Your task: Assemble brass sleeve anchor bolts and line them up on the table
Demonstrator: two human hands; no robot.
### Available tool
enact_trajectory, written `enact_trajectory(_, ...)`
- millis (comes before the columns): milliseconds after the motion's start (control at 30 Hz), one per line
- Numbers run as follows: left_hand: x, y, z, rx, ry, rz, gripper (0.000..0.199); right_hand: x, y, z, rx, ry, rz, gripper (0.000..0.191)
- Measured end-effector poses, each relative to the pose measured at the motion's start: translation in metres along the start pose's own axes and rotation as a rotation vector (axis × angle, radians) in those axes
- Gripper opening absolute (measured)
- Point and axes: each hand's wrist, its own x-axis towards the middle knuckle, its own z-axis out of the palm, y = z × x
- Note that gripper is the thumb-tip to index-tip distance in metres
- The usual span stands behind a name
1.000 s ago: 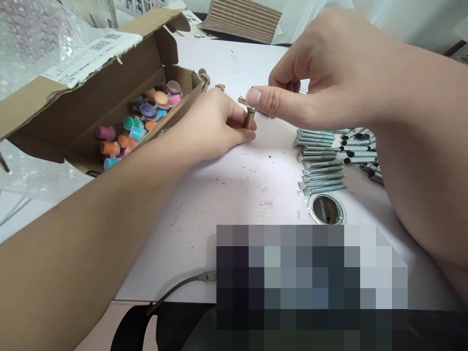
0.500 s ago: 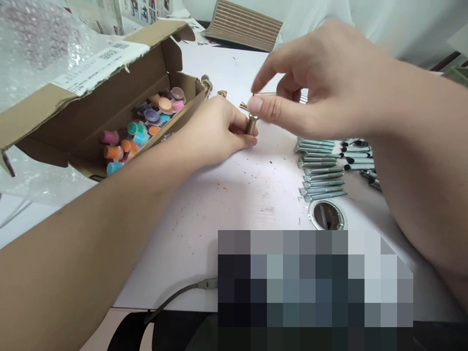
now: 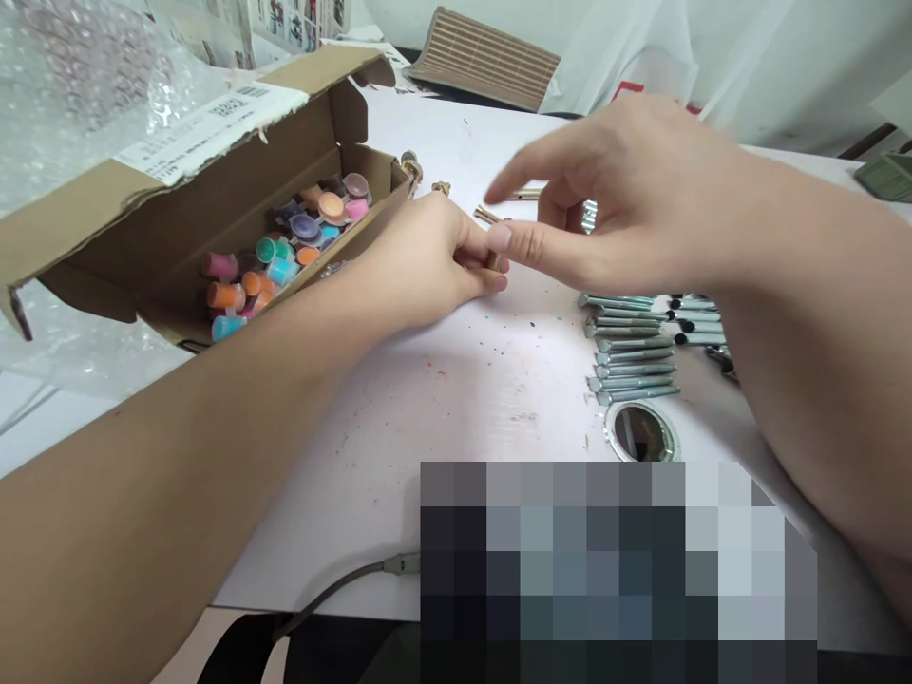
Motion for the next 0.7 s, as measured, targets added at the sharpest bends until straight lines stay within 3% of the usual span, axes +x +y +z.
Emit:
enact_trajectory(100, 0.0, 0.0, 0.001, 0.01, -0.003, 0.019, 0.014, 0.001, 0.002, 0.004, -0.043, -0.027, -0.035, 0.025)
enact_trajectory(400, 0.003, -0.007, 0.005, 0.014, 0.037, 0.054, 0.012, 0.002, 0.001, 0.016, -0.131, -0.017, 0.033, 0.03)
enact_trajectory(567, 0.002, -0.005, 0.005, 0.022, 0.005, 0.046, 0.016, 0.003, -0.008, 0.014, -0.117, -0.056, 0.07, 0.03)
enact_trajectory(700, 0.004, -0.007, 0.005, 0.024, 0.004, 0.03, 0.014, 0.001, -0.006, 0.008, -0.039, -0.105, 0.013, 0.024)
